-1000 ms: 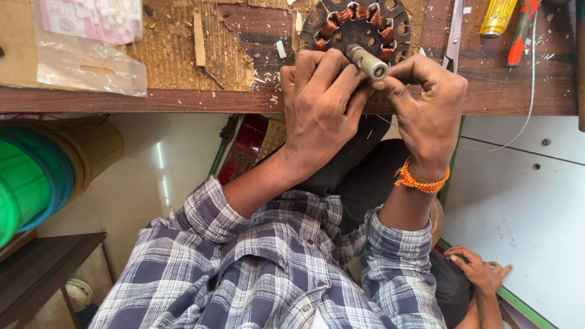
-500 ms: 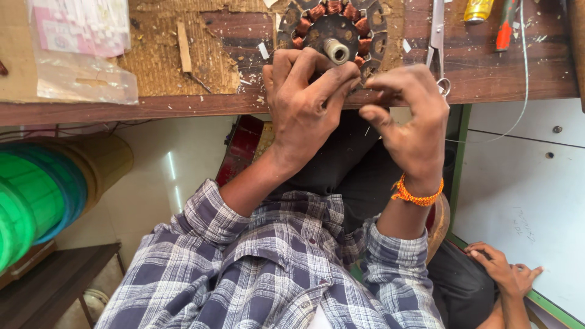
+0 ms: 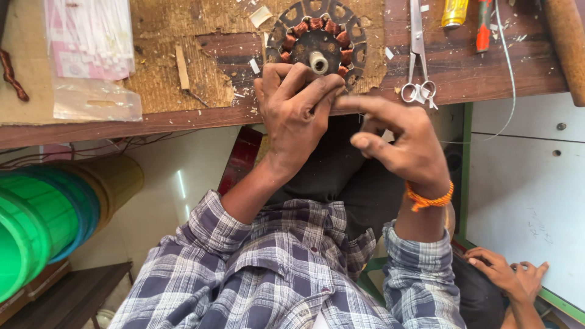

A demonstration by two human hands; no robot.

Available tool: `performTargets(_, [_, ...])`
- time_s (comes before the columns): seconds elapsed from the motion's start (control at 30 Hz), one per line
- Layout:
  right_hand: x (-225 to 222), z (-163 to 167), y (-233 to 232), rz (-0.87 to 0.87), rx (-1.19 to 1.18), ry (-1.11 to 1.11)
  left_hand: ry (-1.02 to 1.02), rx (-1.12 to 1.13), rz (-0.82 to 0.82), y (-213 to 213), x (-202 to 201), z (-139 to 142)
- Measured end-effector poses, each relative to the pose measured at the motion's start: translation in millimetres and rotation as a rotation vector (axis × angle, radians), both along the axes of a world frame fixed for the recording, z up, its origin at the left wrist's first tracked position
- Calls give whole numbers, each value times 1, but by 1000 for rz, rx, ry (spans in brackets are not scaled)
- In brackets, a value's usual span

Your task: The person works on a motor stator, using a wrench to adjust a central component, then uses scissors to cut small white insulating pieces and places them into the stator slots. They thread a thin wire through the stator and later handle red wires, stripping and twisting their ends.

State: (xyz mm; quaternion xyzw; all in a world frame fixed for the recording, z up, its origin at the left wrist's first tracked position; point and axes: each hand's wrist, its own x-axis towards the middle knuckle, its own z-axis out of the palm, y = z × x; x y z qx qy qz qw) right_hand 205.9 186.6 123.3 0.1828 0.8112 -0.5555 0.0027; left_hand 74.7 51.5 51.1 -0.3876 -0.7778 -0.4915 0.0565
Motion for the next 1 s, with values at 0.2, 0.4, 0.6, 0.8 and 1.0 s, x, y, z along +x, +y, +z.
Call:
performTargets(0.2, [-14,-5,-5,-11,408,218,-43,2,-7,1,0,4])
performTargets(0.4, [-30,12,-5,77,856,135,-78,3,-10,1,-4,12])
performTargets(0.6, [-27,41,1,225,1032,-608,6,-67,0,-2,1,5])
performTargets(0.8, [-25,27,-5,92,236,117,119,-67,-1,-1,3,-5])
performTargets(1.0, [-16,25,-9,17,939,-541,109,-77,-22,-1,3,-7])
